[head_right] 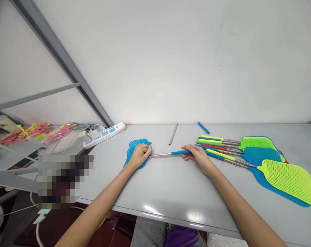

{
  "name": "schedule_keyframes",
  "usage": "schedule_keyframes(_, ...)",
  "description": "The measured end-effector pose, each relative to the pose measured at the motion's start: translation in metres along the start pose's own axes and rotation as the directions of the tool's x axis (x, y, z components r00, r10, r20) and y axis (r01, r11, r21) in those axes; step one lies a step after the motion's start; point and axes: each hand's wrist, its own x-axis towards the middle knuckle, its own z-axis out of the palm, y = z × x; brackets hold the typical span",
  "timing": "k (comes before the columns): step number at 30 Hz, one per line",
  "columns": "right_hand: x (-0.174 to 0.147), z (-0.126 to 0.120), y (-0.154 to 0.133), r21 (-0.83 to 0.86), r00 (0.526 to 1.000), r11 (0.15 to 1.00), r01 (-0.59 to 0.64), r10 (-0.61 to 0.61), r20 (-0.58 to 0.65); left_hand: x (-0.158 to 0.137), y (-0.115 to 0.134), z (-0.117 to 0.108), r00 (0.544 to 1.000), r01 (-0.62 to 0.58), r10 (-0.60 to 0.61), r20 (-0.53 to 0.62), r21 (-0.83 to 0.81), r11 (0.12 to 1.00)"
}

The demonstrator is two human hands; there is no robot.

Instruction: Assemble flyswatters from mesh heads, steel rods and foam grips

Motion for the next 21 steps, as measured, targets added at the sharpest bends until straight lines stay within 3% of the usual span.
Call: schedule_keyframes(21,-0.003,0.0026,-0.0043,-0.156,0.997,0.988,-0.009,0.022,0.08,-0.0006,0.0012,-0.0015,0.997,-0.023,0.023,-0.07,0.002,1.0)
